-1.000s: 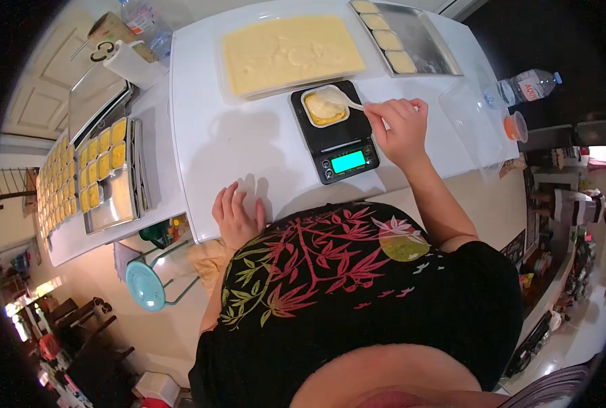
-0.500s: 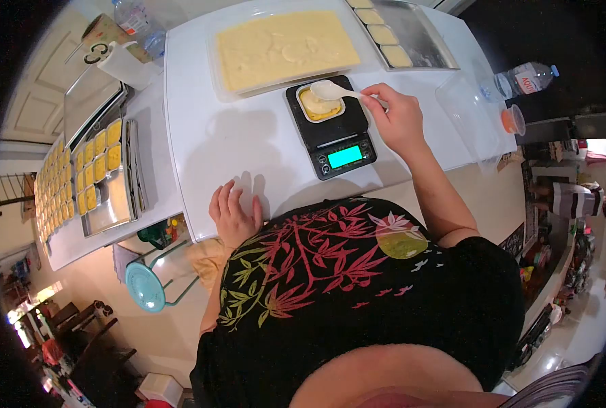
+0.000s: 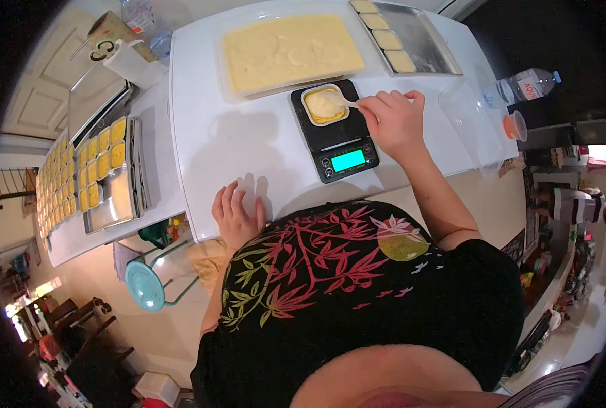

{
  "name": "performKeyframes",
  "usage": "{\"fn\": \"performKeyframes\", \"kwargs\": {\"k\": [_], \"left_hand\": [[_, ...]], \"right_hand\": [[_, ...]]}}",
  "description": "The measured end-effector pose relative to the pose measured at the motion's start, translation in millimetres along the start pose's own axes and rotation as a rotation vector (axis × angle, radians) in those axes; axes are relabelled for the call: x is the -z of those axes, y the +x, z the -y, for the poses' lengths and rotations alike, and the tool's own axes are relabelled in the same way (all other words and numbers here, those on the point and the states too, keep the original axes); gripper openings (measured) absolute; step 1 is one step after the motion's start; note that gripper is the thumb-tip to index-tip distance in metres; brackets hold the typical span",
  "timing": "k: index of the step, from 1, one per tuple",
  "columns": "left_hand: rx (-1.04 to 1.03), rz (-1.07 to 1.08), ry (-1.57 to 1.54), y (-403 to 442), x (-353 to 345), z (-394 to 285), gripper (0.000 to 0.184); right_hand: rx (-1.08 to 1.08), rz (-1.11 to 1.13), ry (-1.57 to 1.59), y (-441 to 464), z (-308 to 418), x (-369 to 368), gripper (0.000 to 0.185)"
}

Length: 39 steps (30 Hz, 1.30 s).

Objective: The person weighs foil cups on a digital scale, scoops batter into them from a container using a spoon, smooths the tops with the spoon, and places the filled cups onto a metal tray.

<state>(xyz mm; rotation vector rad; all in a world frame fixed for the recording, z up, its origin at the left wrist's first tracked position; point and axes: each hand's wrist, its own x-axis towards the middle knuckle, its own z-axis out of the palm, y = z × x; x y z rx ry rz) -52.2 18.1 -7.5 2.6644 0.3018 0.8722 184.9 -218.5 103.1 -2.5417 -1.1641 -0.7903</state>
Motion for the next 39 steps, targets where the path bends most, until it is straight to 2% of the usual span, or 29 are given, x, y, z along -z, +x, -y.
{"fn": "performKeyframes", "kwargs": {"k": [2, 5, 8, 11, 17, 20, 26, 39], "left_hand": [[0.012, 0.018, 0.004, 1, 2, -1, 0.041], [0.0, 0.008, -0.006, 0, 0, 1, 0.041], [0.001, 0.004, -0.003, 0, -1, 1, 0.041], [0.001, -0.009, -0.016, 0, 0, 0, 0.041], [0.002, 0.005, -0.018, 1, 1, -1, 0.04], [0.017, 0.023, -0.008, 1, 2, -2, 0.039], [0.007, 0.011, -0.01, 1, 1, -1, 0.039], [-0.004, 0.005, -0.004, 0, 0, 0, 0.041]], "right_hand": [[-0.065, 0.033, 0.05, -2, 2, -3, 0.005], [-0.274, 0.14, 0.234, -4, 1, -6, 0.008], [-0.568, 0.133, 0.601, -11, -12, -20, 0.008], [-0.596, 0.173, 0.555, -9, -16, -12, 0.011], [-0.361, 0.181, 0.231, -2, -15, 8, 0.016], [-0.489, 0.138, 0.477, -8, -22, -6, 0.017], [-0.573, 0.173, 0.719, -13, -35, -18, 0.018], [-0.649, 0.225, 0.957, -14, -39, -21, 0.017]]}}
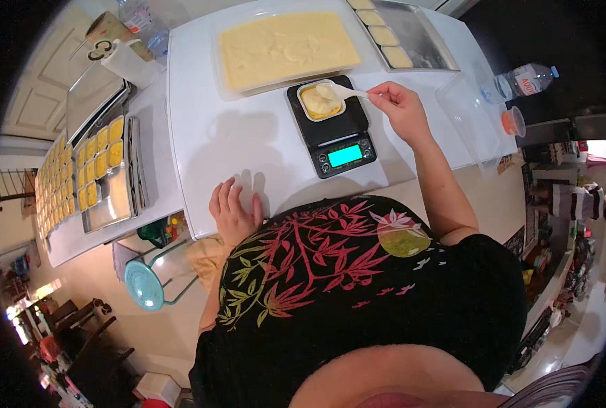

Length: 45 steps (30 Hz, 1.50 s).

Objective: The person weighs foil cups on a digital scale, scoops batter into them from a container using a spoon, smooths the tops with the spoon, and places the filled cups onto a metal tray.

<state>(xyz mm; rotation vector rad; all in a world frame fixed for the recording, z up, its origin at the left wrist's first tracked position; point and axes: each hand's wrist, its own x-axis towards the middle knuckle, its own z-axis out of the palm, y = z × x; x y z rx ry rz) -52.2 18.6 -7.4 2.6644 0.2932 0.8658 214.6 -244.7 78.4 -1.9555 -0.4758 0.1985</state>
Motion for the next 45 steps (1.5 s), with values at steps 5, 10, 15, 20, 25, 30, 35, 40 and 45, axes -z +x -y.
{"fn": "performKeyframes", "kwargs": {"k": [5, 10, 15, 20, 25, 30, 35, 40, 45], "left_hand": [[0.003, -0.011, 0.008, -1, -2, 1, 0.041], [0.017, -0.006, -0.005, 0, -1, 0, 0.039], [0.025, -0.005, -0.007, 0, 0, -1, 0.038], [0.018, -0.004, 0.003, 0, 0, -1, 0.04], [0.015, 0.009, -0.004, 0, 0, -1, 0.041], [0.037, 0.014, -0.06, 2, 1, 2, 0.042], [0.082, 0.104, -0.204, 13, 10, 6, 0.043], [0.025, 0.138, -0.251, 32, 15, 6, 0.045], [0.01, 0.116, -0.322, 55, 3, -6, 0.053]], "right_hand": [[-0.001, 0.016, 0.042, 0, 2, -1, 0.016], [-0.019, 0.047, 0.133, -1, 13, 0, 0.015], [-0.076, 0.067, 0.149, -1, 29, 4, 0.012], [0.002, -0.021, 0.082, 18, 25, 12, 0.014], [0.258, -0.217, -0.356, 58, 32, -11, 0.009], [0.781, -0.365, -1.017, 69, 23, -22, 0.006], [0.754, -0.36, -1.127, 69, 13, -21, 0.006], [0.724, -0.435, -1.091, 63, 16, -25, 0.005], [0.674, -0.378, -1.098, 71, 9, -17, 0.006]]}}
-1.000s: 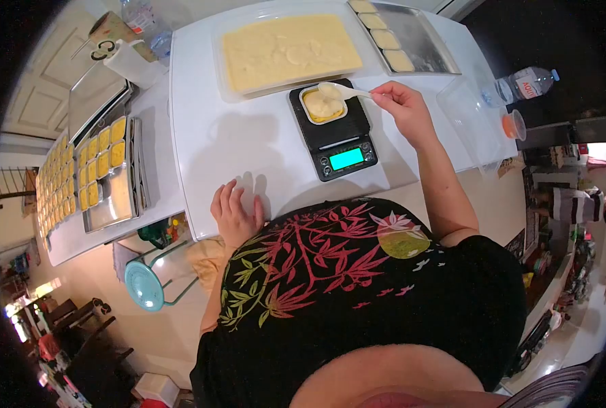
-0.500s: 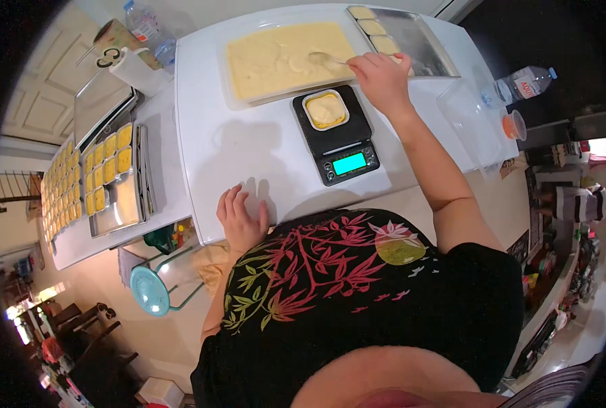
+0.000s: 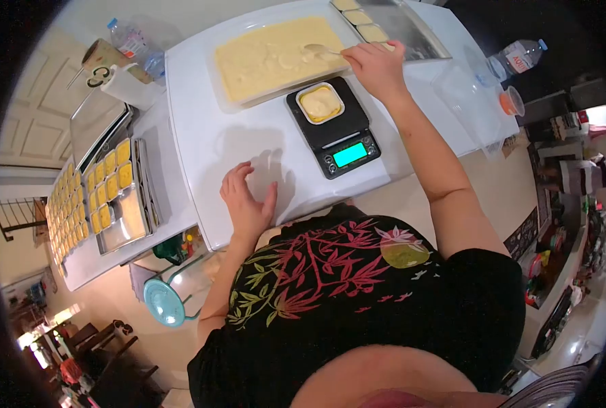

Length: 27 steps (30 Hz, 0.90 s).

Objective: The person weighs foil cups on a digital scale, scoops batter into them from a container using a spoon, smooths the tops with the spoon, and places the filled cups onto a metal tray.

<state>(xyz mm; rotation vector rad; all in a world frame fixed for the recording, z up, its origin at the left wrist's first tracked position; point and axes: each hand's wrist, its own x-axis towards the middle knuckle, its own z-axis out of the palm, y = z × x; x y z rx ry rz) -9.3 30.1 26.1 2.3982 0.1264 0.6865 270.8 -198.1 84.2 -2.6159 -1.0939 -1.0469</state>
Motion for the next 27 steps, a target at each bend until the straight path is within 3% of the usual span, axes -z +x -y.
{"fn": "performKeyframes", "kwargs": {"k": [5, 8, 11, 14, 17, 20, 23, 27], "left_hand": [[0.124, 0.014, -0.22, 32, -30, -26, 0.065], [0.088, 0.012, -0.192, 56, -47, -40, 0.067], [0.13, -0.086, -0.157, 63, -54, -49, 0.062], [0.168, -0.224, -0.112, 54, -56, -52, 0.057], [0.259, -0.32, -0.06, 27, -58, -60, 0.055], [0.304, -0.405, -0.043, -4, -64, -70, 0.053], [0.36, -0.451, -0.039, -27, -70, -80, 0.052], [0.427, -0.439, 0.013, -33, -83, -80, 0.049]], "right_hand": [[-0.018, 0.218, 0.077, 1, -17, -14, 0.01], [0.015, 0.02, 0.148, 2, -10, 6, 0.021], [0.077, 0.263, 0.715, 1, 10, 39, 0.051], [0.333, 0.363, 0.755, -4, 22, 25, 0.077], [0.375, 0.511, 0.709, 10, 27, 19, 0.083], [0.457, 0.508, 0.611, 8, 27, 45, 0.079], [0.395, 0.41, 0.632, -11, 15, 37, 0.076], [0.236, 0.524, 0.768, -24, 9, 21, 0.073]]}}
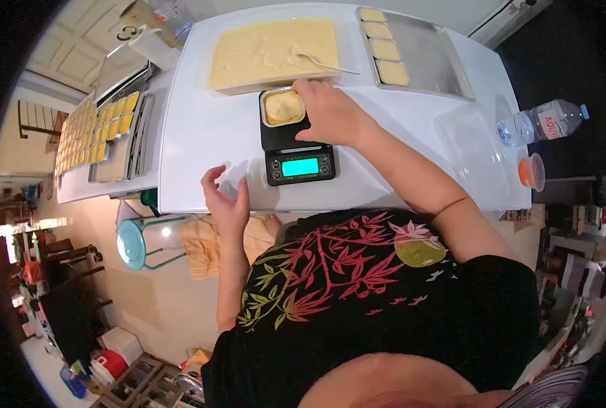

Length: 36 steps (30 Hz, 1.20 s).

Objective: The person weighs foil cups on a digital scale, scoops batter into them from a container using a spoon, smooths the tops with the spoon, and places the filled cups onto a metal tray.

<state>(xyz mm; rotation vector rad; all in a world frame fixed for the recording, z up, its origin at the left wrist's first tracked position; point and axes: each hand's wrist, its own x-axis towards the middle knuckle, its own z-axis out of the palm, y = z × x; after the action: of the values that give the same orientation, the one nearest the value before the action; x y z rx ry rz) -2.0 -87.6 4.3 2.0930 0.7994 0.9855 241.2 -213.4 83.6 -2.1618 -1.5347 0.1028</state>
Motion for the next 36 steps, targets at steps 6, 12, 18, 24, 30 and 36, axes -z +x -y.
{"fn": "performKeyframes", "kwargs": {"k": [6, 12, 18, 24, 30, 36], "left_hand": [[-0.047, -0.009, 0.088, 5, -15, 6, 0.048], [-0.062, -0.006, 0.086, 5, -21, 9, 0.048], [-0.028, -0.016, 0.056, 8, -24, 8, 0.047], [-0.084, 0.01, 0.14, 10, -27, -7, 0.046], [-0.112, 0.193, -0.084, 28, -46, -46, 0.059], [0.023, 0.434, -0.262, 22, -65, -93, 0.074]], "right_hand": [[-0.016, -0.149, 0.28, 7, -5, -25, 0.073], [-0.014, -0.201, 0.193, 12, 0, -32, 0.079], [-0.11, -0.069, 0.416, -5, -9, -11, 0.083], [-0.187, -0.044, 0.459, -42, -41, 2, 0.084], [0.119, -0.109, 0.289, -23, -39, -16, 0.084], [0.025, -0.087, 0.337, -47, -41, 1, 0.083]]}}
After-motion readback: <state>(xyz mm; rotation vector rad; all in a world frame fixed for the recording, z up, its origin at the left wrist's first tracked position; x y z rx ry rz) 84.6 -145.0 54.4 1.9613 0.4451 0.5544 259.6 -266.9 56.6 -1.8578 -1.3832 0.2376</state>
